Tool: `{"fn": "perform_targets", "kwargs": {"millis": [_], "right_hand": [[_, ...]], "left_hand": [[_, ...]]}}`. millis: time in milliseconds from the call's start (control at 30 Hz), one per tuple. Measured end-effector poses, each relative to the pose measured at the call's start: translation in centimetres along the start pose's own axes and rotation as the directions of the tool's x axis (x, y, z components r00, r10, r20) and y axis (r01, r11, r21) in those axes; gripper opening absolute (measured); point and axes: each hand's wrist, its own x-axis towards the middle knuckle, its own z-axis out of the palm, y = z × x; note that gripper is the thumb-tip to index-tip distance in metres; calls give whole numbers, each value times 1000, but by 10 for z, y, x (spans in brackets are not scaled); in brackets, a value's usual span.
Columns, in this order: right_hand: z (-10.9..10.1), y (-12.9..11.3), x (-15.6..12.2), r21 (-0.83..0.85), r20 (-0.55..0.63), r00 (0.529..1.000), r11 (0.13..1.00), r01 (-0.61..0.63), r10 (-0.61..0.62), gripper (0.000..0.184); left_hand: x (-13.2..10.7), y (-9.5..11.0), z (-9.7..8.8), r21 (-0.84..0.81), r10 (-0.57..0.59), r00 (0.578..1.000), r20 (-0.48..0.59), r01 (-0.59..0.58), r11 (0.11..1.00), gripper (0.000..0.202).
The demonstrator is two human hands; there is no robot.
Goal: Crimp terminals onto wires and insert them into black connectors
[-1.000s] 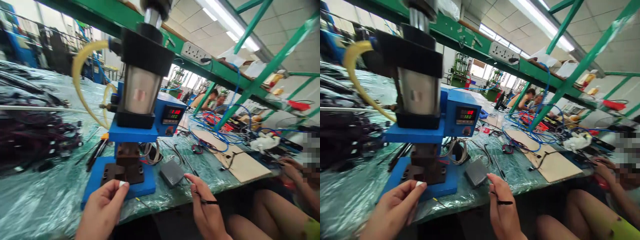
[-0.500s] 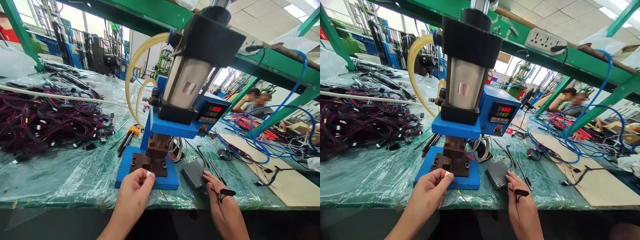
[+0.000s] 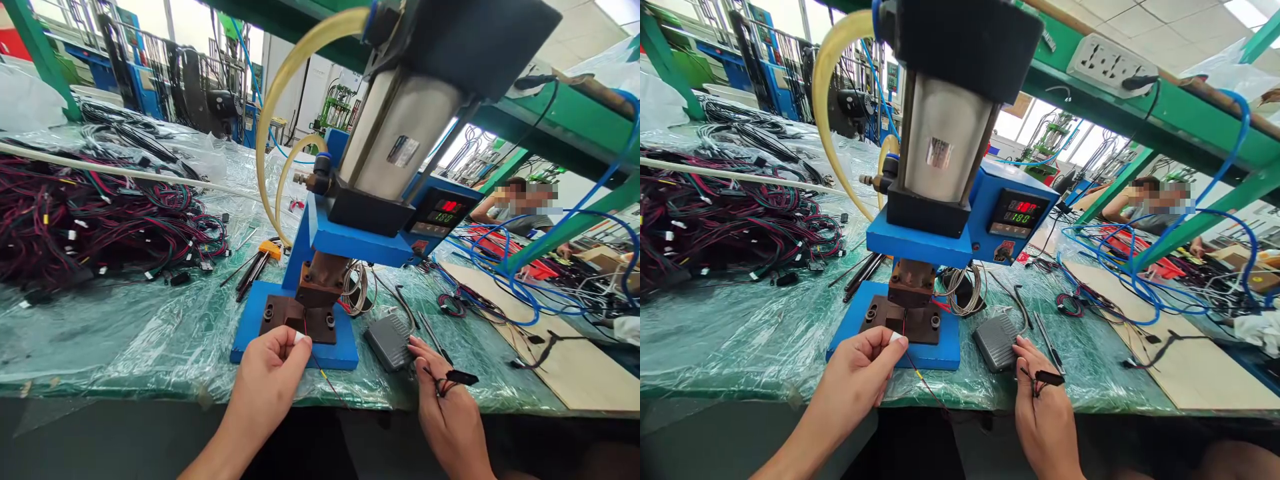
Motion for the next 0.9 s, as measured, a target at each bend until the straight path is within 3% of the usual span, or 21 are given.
{"fn": "perform_targets", "kwargs": {"millis": [267,467,900], "right_hand": [[-1,1,0,-21,13,1000,1000,9,-9,37],[-2,-3,3,-73,23,995,993,-91,93,42],[4,-6,2,-175,-28,998,983,-55,51,47]], "left_hand": [[0,2,0,11,0,1000,4,0,1000,40],[0,2,-1,25,9,1000,-11,-8,1000,40],[1,-2,-1,18,23,1000,-17,-22,1000,39]]}}
